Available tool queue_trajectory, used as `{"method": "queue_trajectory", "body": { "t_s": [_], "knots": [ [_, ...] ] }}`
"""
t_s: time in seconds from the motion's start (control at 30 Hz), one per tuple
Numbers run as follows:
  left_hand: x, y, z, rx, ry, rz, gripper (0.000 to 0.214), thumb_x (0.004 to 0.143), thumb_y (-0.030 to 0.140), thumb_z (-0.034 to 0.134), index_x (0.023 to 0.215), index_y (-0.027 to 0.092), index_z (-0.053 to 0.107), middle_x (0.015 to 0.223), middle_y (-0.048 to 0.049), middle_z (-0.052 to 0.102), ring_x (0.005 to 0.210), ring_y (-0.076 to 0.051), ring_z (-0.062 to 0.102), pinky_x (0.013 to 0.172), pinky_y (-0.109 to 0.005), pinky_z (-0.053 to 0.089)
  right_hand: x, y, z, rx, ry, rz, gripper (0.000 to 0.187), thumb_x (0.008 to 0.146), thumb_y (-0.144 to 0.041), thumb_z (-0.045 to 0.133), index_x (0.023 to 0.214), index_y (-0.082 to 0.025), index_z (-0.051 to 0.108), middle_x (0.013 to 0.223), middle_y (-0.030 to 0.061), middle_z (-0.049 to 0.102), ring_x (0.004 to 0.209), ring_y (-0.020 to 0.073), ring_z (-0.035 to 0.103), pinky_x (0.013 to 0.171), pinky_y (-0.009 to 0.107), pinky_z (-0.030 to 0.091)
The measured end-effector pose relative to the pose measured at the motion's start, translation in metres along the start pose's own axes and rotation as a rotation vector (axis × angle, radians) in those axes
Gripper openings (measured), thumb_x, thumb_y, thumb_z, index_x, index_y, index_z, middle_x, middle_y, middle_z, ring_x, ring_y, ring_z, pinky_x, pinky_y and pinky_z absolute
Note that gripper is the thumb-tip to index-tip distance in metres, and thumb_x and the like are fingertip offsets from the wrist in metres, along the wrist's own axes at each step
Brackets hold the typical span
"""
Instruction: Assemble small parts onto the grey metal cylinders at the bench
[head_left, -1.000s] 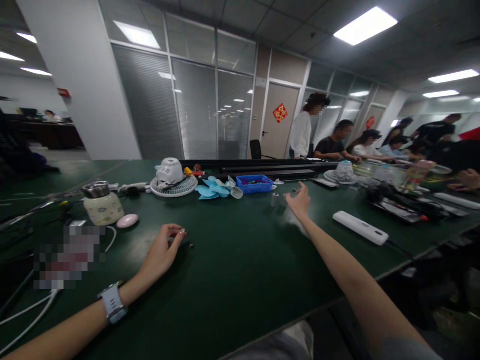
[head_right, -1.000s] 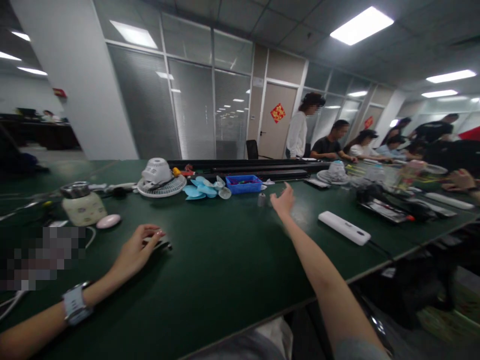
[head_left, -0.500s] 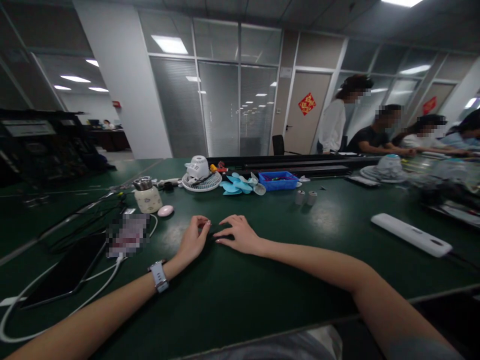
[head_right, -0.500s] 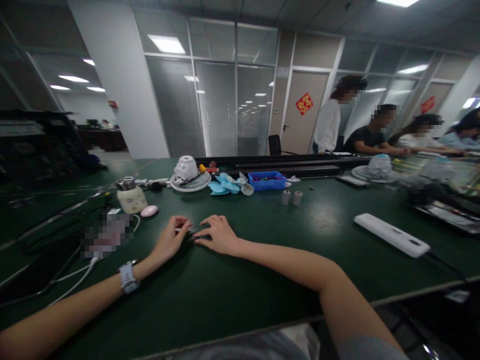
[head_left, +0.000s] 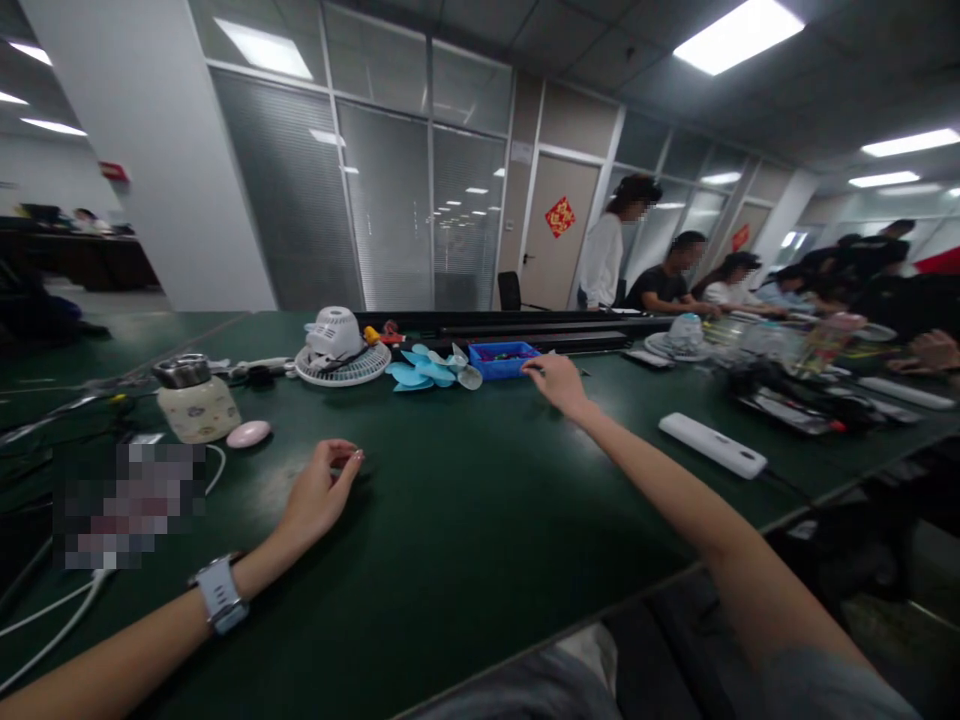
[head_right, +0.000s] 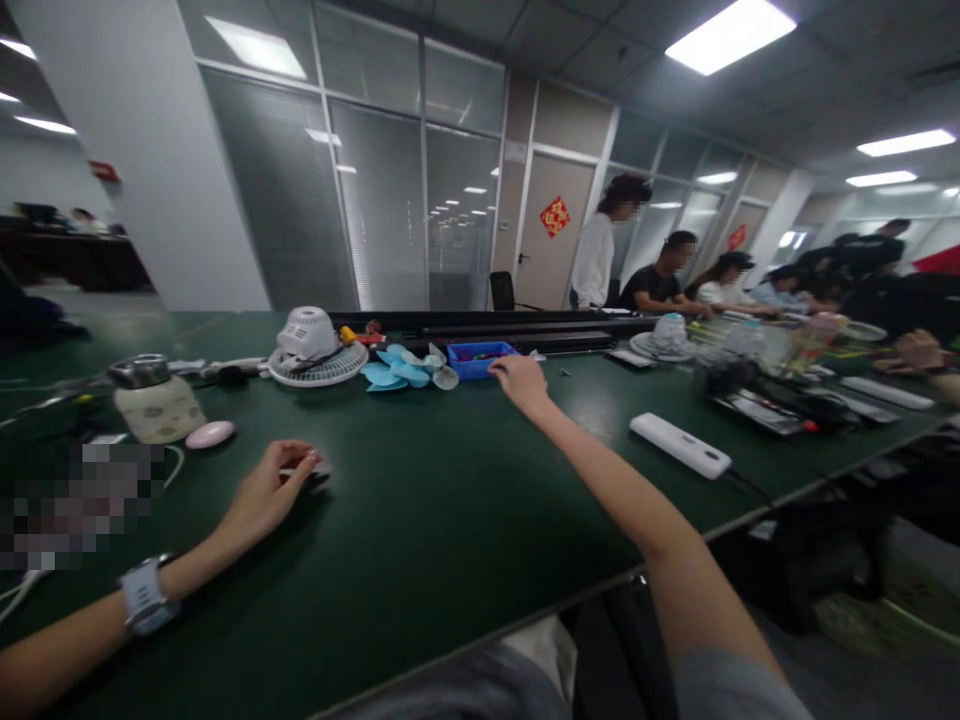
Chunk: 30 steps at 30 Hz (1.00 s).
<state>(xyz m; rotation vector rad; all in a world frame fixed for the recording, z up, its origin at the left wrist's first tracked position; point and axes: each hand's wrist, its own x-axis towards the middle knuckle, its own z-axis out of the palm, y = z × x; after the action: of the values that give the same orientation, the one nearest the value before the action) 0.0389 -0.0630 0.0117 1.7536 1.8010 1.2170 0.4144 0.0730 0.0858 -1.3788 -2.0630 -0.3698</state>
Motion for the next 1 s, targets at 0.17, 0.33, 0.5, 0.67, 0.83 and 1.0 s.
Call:
{"method": "queue_trajectory", "body": {
  "t_s": [0.17, 0.33, 0.5, 0.67, 0.83, 1.0],
  "knots": [
    [0.0, 0.0, -0.001, 0.015, -0.005, -0.015, 0.05, 0.073, 0.063, 0.048, 0.101, 0.02, 0.05, 0.099, -0.0101, 0.067, 0.093, -0.027, 0.066, 0.079, -0.041, 0.053, 0.008, 0.074, -0.012, -0.222, -0.095, 0.393, 0.027, 0.091, -0.036, 0.054, 0.107, -0.023, 0.071, 0.106, 0.0071, 0.072, 0.098, 0.022, 0.065, 0.082, 0.029, 0.046],
    [-0.001, 0.002, -0.003, -0.002, -0.005, -0.007, 0.052, 0.073, 0.063, 0.05, 0.099, 0.019, 0.051, 0.098, -0.011, 0.068, 0.088, -0.027, 0.067, 0.077, -0.043, 0.055, -0.002, 0.079, 0.007, -0.232, -0.139, 0.46, 0.021, 0.087, -0.03, 0.059, 0.099, -0.021, 0.074, 0.099, 0.01, 0.073, 0.094, 0.0217, 0.066, 0.08, 0.027, 0.047],
    [0.001, -0.002, -0.003, 0.0, -0.003, 0.007, 0.052, 0.073, 0.064, 0.051, 0.099, 0.019, 0.052, 0.095, -0.0108, 0.069, 0.087, -0.028, 0.068, 0.076, -0.043, 0.056, -0.004, 0.081, 0.013, -0.238, -0.146, 0.503, 0.022, 0.089, -0.029, 0.057, 0.1, -0.021, 0.074, 0.101, 0.0103, 0.073, 0.095, 0.0204, 0.066, 0.079, 0.025, 0.047],
    [0.003, -0.007, -0.001, 0.014, -0.008, 0.012, 0.051, 0.075, 0.062, 0.052, 0.101, 0.018, 0.053, 0.094, -0.0108, 0.069, 0.086, -0.028, 0.068, 0.073, -0.042, 0.056, -0.002, 0.086, 0.013, -0.218, -0.152, 0.526, 0.023, 0.089, -0.028, 0.057, 0.102, -0.018, 0.074, 0.1, 0.0123, 0.073, 0.095, 0.0203, 0.067, 0.081, 0.025, 0.046],
    [0.003, -0.007, 0.0, 0.004, -0.006, 0.011, 0.053, 0.073, 0.063, 0.052, 0.101, 0.018, 0.052, 0.094, -0.0107, 0.069, 0.085, -0.027, 0.069, 0.075, -0.042, 0.056, -0.001, 0.089, 0.017, -0.196, -0.15, 0.529, 0.022, 0.088, -0.027, 0.059, 0.101, -0.019, 0.075, 0.101, 0.0123, 0.073, 0.097, 0.0204, 0.067, 0.082, 0.025, 0.046],
    [0.001, -0.001, -0.002, 0.0, -0.017, -0.019, 0.055, 0.071, 0.065, 0.052, 0.1, 0.018, 0.052, 0.095, -0.0118, 0.069, 0.086, -0.028, 0.068, 0.075, -0.044, 0.056, -0.003, 0.092, 0.018, -0.18, -0.147, 0.549, 0.022, 0.088, -0.028, 0.059, 0.101, -0.019, 0.075, 0.098, 0.0117, 0.074, 0.093, 0.0203, 0.068, 0.08, 0.025, 0.047]
  ]
}}
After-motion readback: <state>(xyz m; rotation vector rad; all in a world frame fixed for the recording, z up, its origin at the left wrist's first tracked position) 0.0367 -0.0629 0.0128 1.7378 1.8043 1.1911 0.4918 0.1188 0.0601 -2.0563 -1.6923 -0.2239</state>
